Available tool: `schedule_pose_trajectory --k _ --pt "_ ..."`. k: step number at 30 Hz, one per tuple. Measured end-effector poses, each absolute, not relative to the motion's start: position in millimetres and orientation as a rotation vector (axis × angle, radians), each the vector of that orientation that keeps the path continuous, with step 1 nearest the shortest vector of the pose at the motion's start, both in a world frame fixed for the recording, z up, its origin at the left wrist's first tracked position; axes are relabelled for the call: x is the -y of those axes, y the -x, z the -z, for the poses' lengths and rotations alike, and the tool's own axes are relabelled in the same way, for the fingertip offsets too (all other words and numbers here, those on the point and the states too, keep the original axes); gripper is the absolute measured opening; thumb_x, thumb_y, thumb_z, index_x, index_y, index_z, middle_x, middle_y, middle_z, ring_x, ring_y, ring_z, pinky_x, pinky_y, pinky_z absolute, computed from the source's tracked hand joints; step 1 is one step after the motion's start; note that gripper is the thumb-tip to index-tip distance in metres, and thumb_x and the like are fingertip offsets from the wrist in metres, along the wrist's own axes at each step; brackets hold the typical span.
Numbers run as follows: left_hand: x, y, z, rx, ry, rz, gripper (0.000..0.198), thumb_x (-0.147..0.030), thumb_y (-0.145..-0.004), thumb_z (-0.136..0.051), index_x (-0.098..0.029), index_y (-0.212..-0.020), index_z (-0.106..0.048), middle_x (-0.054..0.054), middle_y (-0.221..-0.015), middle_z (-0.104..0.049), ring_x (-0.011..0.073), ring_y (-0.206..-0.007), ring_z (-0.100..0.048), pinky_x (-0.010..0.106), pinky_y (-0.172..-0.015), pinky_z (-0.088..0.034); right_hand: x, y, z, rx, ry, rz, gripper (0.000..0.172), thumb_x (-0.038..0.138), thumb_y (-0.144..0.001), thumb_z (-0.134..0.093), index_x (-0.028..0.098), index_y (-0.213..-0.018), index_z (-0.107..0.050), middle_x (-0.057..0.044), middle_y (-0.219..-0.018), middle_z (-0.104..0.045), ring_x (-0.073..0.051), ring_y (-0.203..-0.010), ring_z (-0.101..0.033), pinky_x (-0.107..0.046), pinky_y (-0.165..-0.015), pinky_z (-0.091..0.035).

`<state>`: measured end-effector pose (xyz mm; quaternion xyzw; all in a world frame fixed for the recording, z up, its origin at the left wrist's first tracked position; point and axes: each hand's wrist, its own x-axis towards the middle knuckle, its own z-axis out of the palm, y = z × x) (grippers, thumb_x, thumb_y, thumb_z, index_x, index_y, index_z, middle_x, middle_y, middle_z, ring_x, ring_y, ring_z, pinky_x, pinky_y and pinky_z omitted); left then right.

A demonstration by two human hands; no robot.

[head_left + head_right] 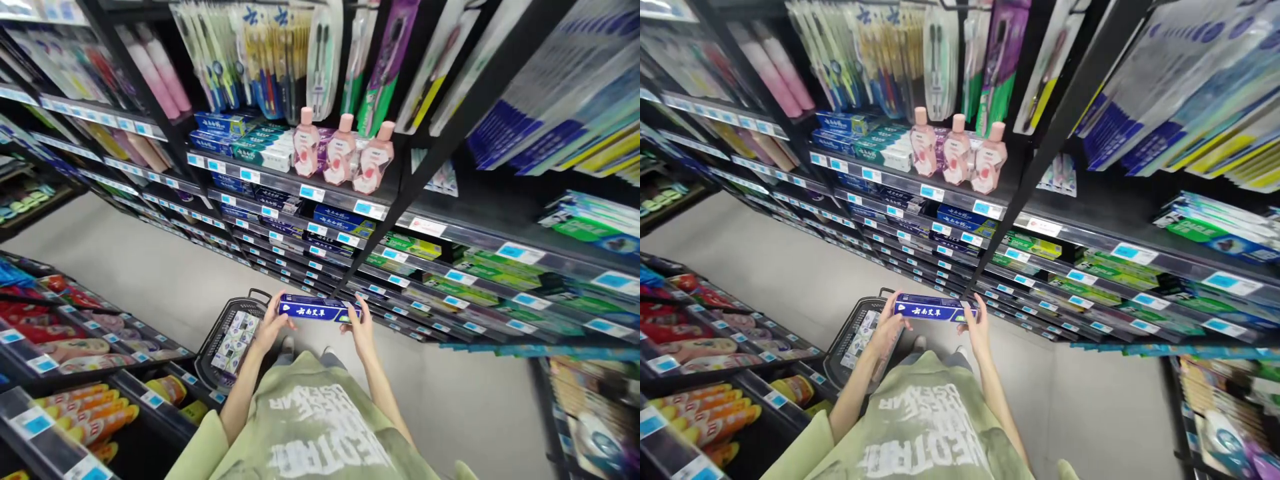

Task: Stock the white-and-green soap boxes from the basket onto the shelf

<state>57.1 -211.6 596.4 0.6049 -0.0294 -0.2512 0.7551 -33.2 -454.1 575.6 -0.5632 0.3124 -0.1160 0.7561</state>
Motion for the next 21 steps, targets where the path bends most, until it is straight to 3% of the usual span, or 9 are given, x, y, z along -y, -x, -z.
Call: schedule_pose_trajectory --k 2,4,8,12,18,21 --pt "191 -60 -592 0.054 -1.353 0.606 0.088 -0.045 -0.079 -0.076 -0.021 -0.154 -0.036 0.005 -0.096 -0.068 0.0151 -0.062 -0.063 0.036 -0.067 -0.061 436 26 -572 -0.699 1.262 0.221 0.068 0.069 -0.080 -0.068 0.021 -0.127 -0.061 0.001 -0.081 -0.061 -0.010 -0.044 -0.051 -0.025 -0.041 -0.042" --pt "174 -61 -586 -0.003 -1.397 0.609 0.081 -0.050 -0.081 -0.074 -0.021 -0.150 -0.041 0.000 -0.082 -0.064 0.0147 -0.056 -0.061 0.033 -0.060 -0.060 419 21 -568 -0.666 1.263 0.171 0.062 0.072 -0.083 -0.063 0.018 -0.113 -0.067 0.000 -0.079 -0.061 -0.011 -0.047 -0.052 -0.026 -0.044 -0.043" --pt "152 -62 -569 -0.095 -1.460 0.572 0.064 -0.063 -0.084 -0.068 -0.022 -0.132 -0.056 0.000 -0.082 -0.064 0.0105 -0.047 -0.052 0.031 -0.052 -0.058 394 20 -562 -0.609 1.198 0.095 0.063 0.071 -0.088 -0.056 0.018 -0.121 -0.065 -0.003 -0.086 -0.063 -0.014 -0.056 -0.057 -0.030 -0.052 -0.047" --pt "141 -72 -560 -0.105 -1.542 0.563 0.067 -0.076 -0.087 -0.055 -0.019 -0.120 -0.063 -0.001 -0.069 -0.058 0.0095 -0.041 -0.042 0.029 -0.046 -0.054 377 23 -556 -0.603 1.149 0.101 0.059 0.065 -0.091 -0.056 0.018 -0.126 -0.061 0.000 -0.083 -0.059 -0.014 -0.055 -0.057 -0.031 -0.054 -0.047" --pt "133 -93 -574 -0.034 -1.649 0.624 0.076 -0.080 -0.090 -0.043 -0.014 -0.120 -0.067 -0.004 -0.051 -0.048 0.0137 -0.042 -0.049 0.027 -0.050 -0.051 361 23 -547 -0.719 1.153 0.211 0.055 0.067 -0.089 -0.057 0.017 -0.110 -0.067 0.001 -0.080 -0.059 -0.013 -0.052 -0.056 -0.030 -0.053 -0.049" --pt "129 -97 -577 0.040 -1.682 0.645 0.077 -0.080 -0.090 -0.041 -0.014 -0.121 -0.068 -0.003 -0.048 -0.050 0.0180 -0.048 -0.056 0.031 -0.057 -0.053 358 23 -543 -0.750 1.148 0.240 0.056 0.069 -0.086 -0.059 0.018 -0.108 -0.069 0.002 -0.077 -0.060 -0.013 -0.050 -0.055 -0.029 -0.050 -0.050"
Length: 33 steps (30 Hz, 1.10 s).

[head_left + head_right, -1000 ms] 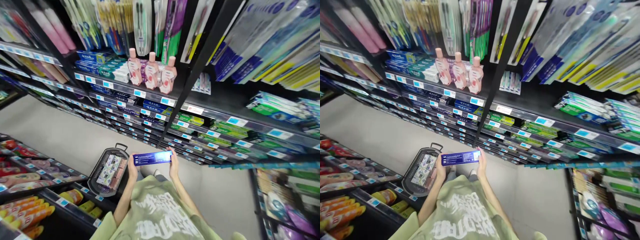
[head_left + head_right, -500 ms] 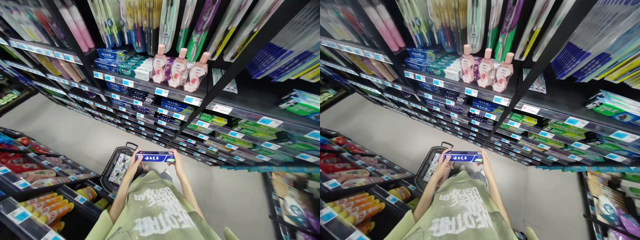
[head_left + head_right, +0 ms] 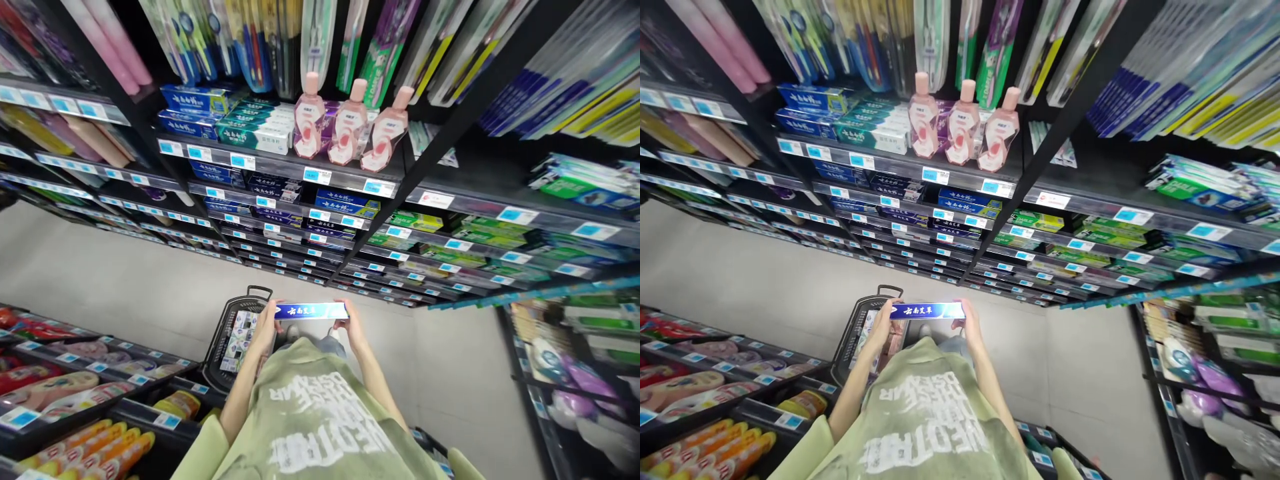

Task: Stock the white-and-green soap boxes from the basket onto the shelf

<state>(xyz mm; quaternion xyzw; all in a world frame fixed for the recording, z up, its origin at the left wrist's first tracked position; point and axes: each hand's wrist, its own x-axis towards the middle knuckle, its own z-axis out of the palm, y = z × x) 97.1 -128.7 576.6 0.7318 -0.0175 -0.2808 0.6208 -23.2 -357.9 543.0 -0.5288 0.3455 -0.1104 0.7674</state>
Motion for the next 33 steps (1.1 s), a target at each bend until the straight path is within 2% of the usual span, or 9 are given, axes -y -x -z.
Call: schedule_pose_trajectory --k 6,12,17,20,23,27,33 --pt "118 -90 -565 0.070 -1.731 0.634 0.078 -0.079 -0.093 -0.036 -0.013 -0.123 -0.066 0.000 -0.051 -0.056 0.0221 -0.053 -0.061 0.034 -0.060 -0.053 352 22 -548 -0.770 1.158 0.241 0.052 0.068 -0.084 -0.062 0.021 -0.104 -0.072 0.002 -0.074 -0.060 -0.012 -0.045 -0.055 -0.028 -0.047 -0.048" --pt "104 -83 -559 0.001 -1.688 0.532 0.071 -0.081 -0.090 -0.040 -0.018 -0.108 -0.069 0.000 -0.051 -0.055 0.0204 -0.048 -0.056 0.034 -0.056 -0.053 338 18 -554 -0.767 1.201 0.195 0.051 0.068 -0.083 -0.061 0.022 -0.101 -0.073 0.000 -0.072 -0.061 -0.014 -0.044 -0.055 -0.030 -0.044 -0.047" --pt "93 -80 -560 -0.052 -1.628 0.511 0.069 -0.081 -0.088 -0.046 -0.018 -0.106 -0.070 0.000 -0.057 -0.056 0.0152 -0.046 -0.051 0.031 -0.054 -0.053 326 19 -557 -0.726 1.214 0.189 0.051 0.068 -0.084 -0.061 0.023 -0.105 -0.072 -0.001 -0.075 -0.064 -0.014 -0.047 -0.057 -0.030 -0.047 -0.049" --pt "87 -75 -556 -0.104 -1.534 0.488 0.064 -0.078 -0.085 -0.053 -0.019 -0.107 -0.068 0.001 -0.075 -0.062 0.0117 -0.050 -0.052 0.027 -0.053 -0.054 318 22 -558 -0.699 1.211 0.196 0.050 0.068 -0.085 -0.061 0.024 -0.107 -0.072 0.000 -0.074 -0.062 -0.015 -0.050 -0.057 -0.031 -0.049 -0.051" --pt "84 -69 -548 -0.168 -1.410 0.464 0.061 -0.075 -0.082 -0.060 -0.020 -0.109 -0.067 0.004 -0.093 -0.065 0.0124 -0.058 -0.058 0.026 -0.052 -0.055 311 26 -558 -0.670 1.202 0.211 0.048 0.066 -0.085 -0.063 0.025 -0.108 -0.072 0.000 -0.078 -0.062 -0.015 -0.056 -0.059 -0.031 -0.051 -0.054" --pt "84 -65 -544 -0.228 -1.308 0.479 0.062 -0.074 -0.081 -0.062 -0.020 -0.111 -0.066 0.003 -0.088 -0.063 0.0121 -0.054 -0.056 0.029 -0.053 -0.056 306 31 -560 -0.662 1.186 0.223 0.046 0.065 -0.085 -0.065 0.024 -0.107 -0.072 -0.002 -0.086 -0.061 -0.016 -0.067 -0.060 -0.029 -0.052 -0.055" --pt "87 -68 -557 -0.213 -1.277 0.477 0.060 -0.072 -0.076 -0.069 -0.021 -0.109 -0.068 0.006 -0.099 -0.062 0.0138 -0.064 -0.059 0.026 -0.051 -0.055 305 33 -560 -0.673 1.149 0.265 0.044 0.062 -0.084 -0.067 0.024 -0.106 -0.073 -0.004 -0.092 -0.061 -0.018 -0.073 -0.060 -0.028 -0.051 -0.055"
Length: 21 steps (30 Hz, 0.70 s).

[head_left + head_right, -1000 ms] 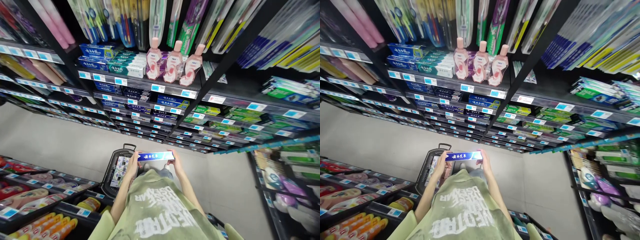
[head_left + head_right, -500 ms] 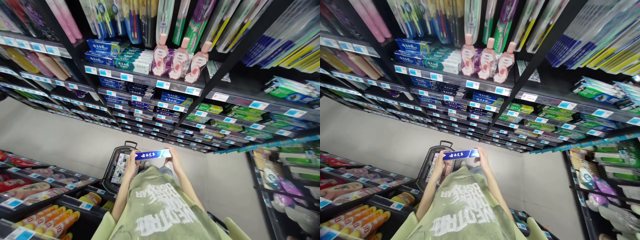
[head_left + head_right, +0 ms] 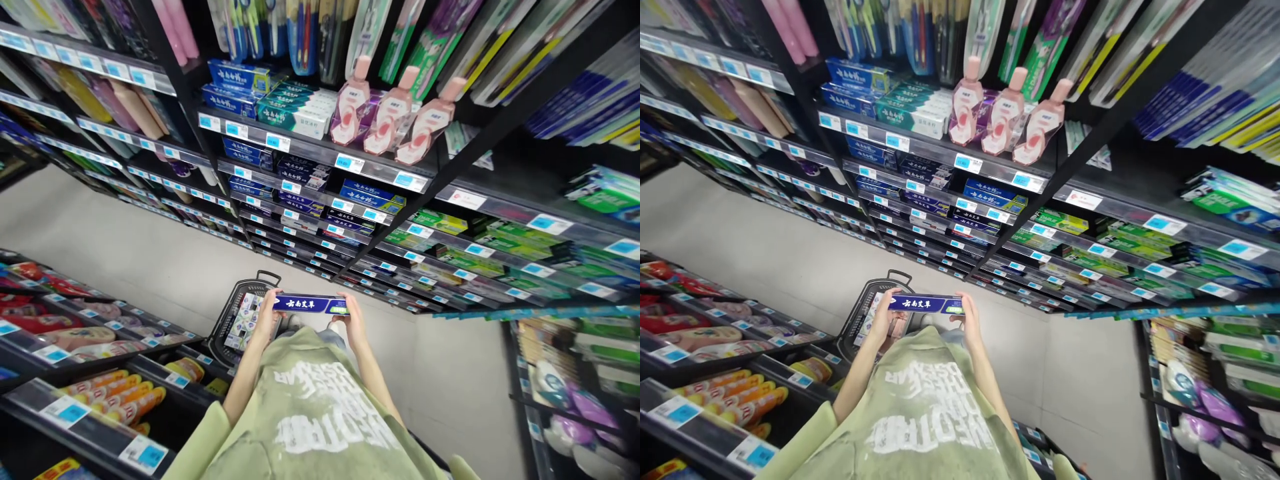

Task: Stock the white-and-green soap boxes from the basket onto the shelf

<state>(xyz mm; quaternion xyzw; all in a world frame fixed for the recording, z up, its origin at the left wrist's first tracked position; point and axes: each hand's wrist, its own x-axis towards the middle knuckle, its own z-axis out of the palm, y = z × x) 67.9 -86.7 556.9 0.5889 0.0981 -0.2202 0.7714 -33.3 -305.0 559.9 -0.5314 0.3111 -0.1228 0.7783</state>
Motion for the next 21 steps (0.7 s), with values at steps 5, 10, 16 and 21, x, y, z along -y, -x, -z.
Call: schedule_pose_trajectory --k 5,10,16,21 --pt "83 -71 -557 -0.171 -1.267 0.468 0.057 -0.065 -0.081 -0.069 -0.019 -0.114 -0.066 0.004 -0.095 -0.061 0.0129 -0.061 -0.058 0.028 -0.053 -0.055 303 29 -560 -0.669 1.136 0.275 0.042 0.061 -0.085 -0.066 0.026 -0.106 -0.073 -0.003 -0.092 -0.062 -0.017 -0.071 -0.059 -0.029 -0.050 -0.055" --pt "78 -71 -563 -0.112 -1.186 0.483 0.058 -0.050 -0.078 -0.077 -0.022 -0.126 -0.060 0.011 -0.129 -0.063 0.0219 -0.094 -0.067 0.034 -0.071 -0.062 300 23 -559 -0.724 1.112 0.241 0.047 0.067 -0.082 -0.066 0.023 -0.100 -0.071 0.001 -0.078 -0.062 -0.013 -0.054 -0.056 -0.030 -0.049 -0.053" --pt "78 -72 -571 -0.075 -1.299 0.432 0.061 -0.044 -0.070 -0.085 -0.022 -0.122 -0.061 0.010 -0.122 -0.064 0.0229 -0.098 -0.066 0.033 -0.074 -0.061 297 19 -559 -0.723 0.954 0.157 0.049 0.069 -0.080 -0.067 0.021 -0.092 -0.068 0.002 -0.071 -0.064 -0.009 -0.042 -0.042 -0.033 -0.049 -0.055" --pt "76 -74 -563 -0.171 -1.426 0.331 0.046 -0.053 -0.075 -0.081 -0.021 -0.103 -0.063 0.004 -0.097 -0.067 0.0196 -0.085 -0.066 0.027 -0.069 -0.056 296 16 -562 -0.664 0.968 0.211 0.038 0.057 -0.079 -0.077 0.022 -0.087 -0.065 0.004 -0.069 -0.062 -0.007 -0.043 -0.041 -0.029 -0.050 -0.052"
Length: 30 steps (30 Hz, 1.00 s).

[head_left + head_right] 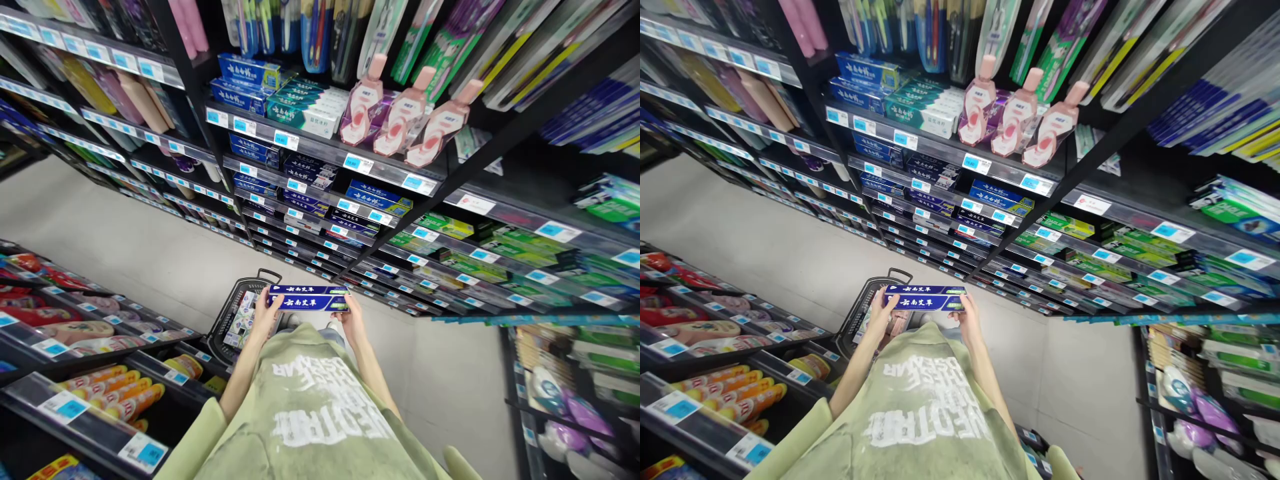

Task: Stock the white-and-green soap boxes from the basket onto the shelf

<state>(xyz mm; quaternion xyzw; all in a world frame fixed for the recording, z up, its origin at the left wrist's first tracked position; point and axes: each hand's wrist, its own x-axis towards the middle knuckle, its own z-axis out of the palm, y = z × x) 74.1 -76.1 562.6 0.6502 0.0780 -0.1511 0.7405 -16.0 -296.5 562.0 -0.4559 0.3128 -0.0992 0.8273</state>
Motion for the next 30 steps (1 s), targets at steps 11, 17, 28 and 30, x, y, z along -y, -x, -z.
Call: schedule_pose_trajectory --k 11,17,28,30 --pt "74 -72 -567 -0.200 -1.403 0.372 0.051 -0.061 -0.080 -0.072 -0.020 -0.109 -0.069 0.005 -0.105 -0.067 0.0153 -0.074 -0.061 0.023 -0.056 -0.049 296 18 -566 -0.771 1.121 0.227 0.039 0.057 -0.075 -0.080 0.022 -0.082 -0.065 0.001 -0.069 -0.062 -0.013 -0.056 -0.054 -0.025 -0.046 -0.038" --pt "78 -72 -563 -0.227 -1.380 0.397 0.052 -0.066 -0.079 -0.070 -0.020 -0.103 -0.066 0.003 -0.097 -0.066 0.0136 -0.069 -0.060 0.022 -0.053 -0.049 298 22 -563 -0.786 1.143 0.238 0.040 0.060 -0.076 -0.078 0.023 -0.080 -0.063 0.001 -0.068 -0.062 -0.014 -0.055 -0.056 -0.026 -0.045 -0.037" --pt "77 -72 -557 -0.179 -1.444 0.413 0.054 -0.071 -0.078 -0.068 -0.020 -0.095 -0.063 -0.001 -0.075 -0.058 0.0112 -0.050 -0.053 0.022 -0.037 -0.033 299 23 -560 -0.834 1.159 0.220 0.044 0.063 -0.073 -0.078 0.022 -0.079 -0.063 0.002 -0.064 -0.058 -0.013 -0.051 -0.054 -0.026 -0.040 -0.034" --pt "77 -71 -556 -0.172 -1.429 0.425 0.053 -0.070 -0.079 -0.068 -0.020 -0.094 -0.063 -0.001 -0.074 -0.058 0.0111 -0.048 -0.053 0.022 -0.036 -0.032 298 22 -561 -0.846 1.150 0.219 0.043 0.062 -0.073 -0.079 0.022 -0.079 -0.063 0.002 -0.065 -0.057 -0.013 -0.051 -0.053 -0.025 -0.040 -0.033"
